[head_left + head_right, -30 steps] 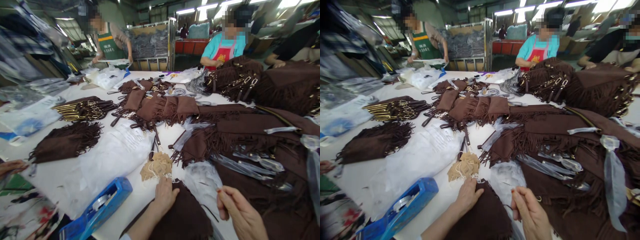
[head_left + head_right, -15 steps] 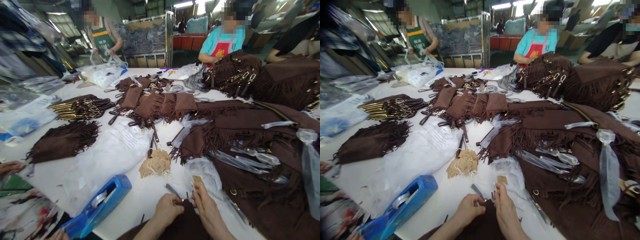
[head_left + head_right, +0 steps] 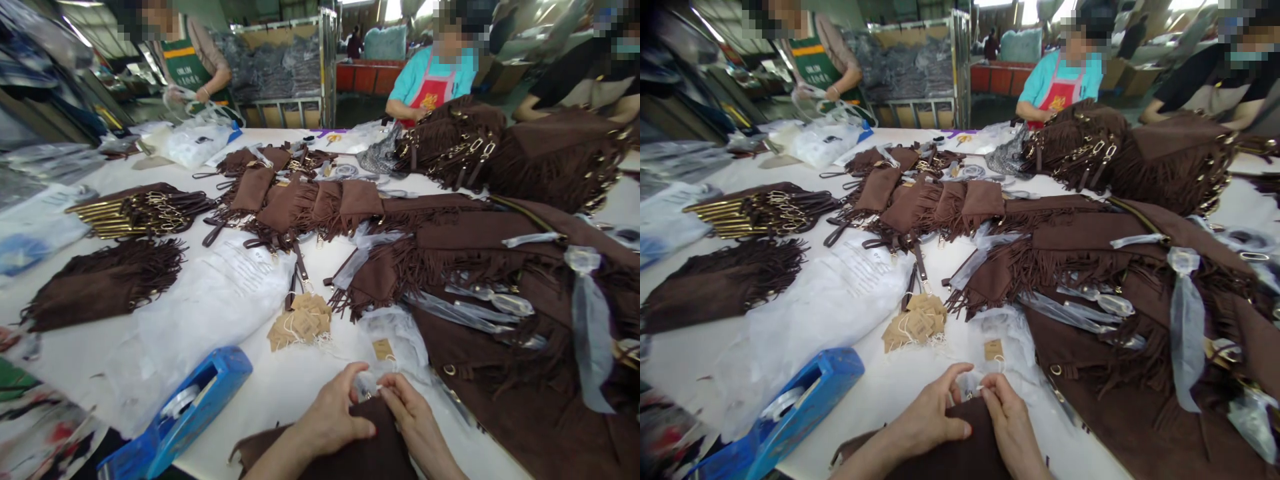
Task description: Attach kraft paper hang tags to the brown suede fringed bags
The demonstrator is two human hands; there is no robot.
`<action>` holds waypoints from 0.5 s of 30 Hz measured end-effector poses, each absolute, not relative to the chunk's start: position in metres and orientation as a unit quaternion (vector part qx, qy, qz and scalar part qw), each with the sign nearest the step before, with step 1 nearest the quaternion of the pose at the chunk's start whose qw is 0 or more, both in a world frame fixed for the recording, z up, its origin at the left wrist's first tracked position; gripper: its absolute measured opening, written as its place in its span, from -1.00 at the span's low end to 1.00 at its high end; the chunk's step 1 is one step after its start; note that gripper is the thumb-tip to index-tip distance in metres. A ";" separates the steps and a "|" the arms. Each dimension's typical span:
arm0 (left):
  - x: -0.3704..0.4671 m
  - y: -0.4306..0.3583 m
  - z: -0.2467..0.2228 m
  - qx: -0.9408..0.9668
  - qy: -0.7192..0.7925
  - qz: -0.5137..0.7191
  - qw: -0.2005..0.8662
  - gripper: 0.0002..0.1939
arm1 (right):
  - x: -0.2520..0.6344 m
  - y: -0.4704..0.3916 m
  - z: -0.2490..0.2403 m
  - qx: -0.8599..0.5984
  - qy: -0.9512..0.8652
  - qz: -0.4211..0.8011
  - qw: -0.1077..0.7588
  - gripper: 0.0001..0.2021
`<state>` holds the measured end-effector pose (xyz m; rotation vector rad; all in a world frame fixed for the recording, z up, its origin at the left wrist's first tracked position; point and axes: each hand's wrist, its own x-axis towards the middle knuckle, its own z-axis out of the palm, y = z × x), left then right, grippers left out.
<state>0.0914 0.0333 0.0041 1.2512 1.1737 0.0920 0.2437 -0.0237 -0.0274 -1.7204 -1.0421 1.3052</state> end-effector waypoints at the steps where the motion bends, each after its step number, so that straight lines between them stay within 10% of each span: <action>1: 0.092 0.034 0.009 0.594 0.505 0.015 0.626 -0.35 | 0.243 -0.026 -0.026 -0.659 -0.381 0.522 0.385 -0.73; 15: 0.096 0.035 0.033 0.623 0.463 -0.054 0.628 -0.79 | 0.247 -0.048 0.001 -0.641 -0.279 0.546 0.462 -0.71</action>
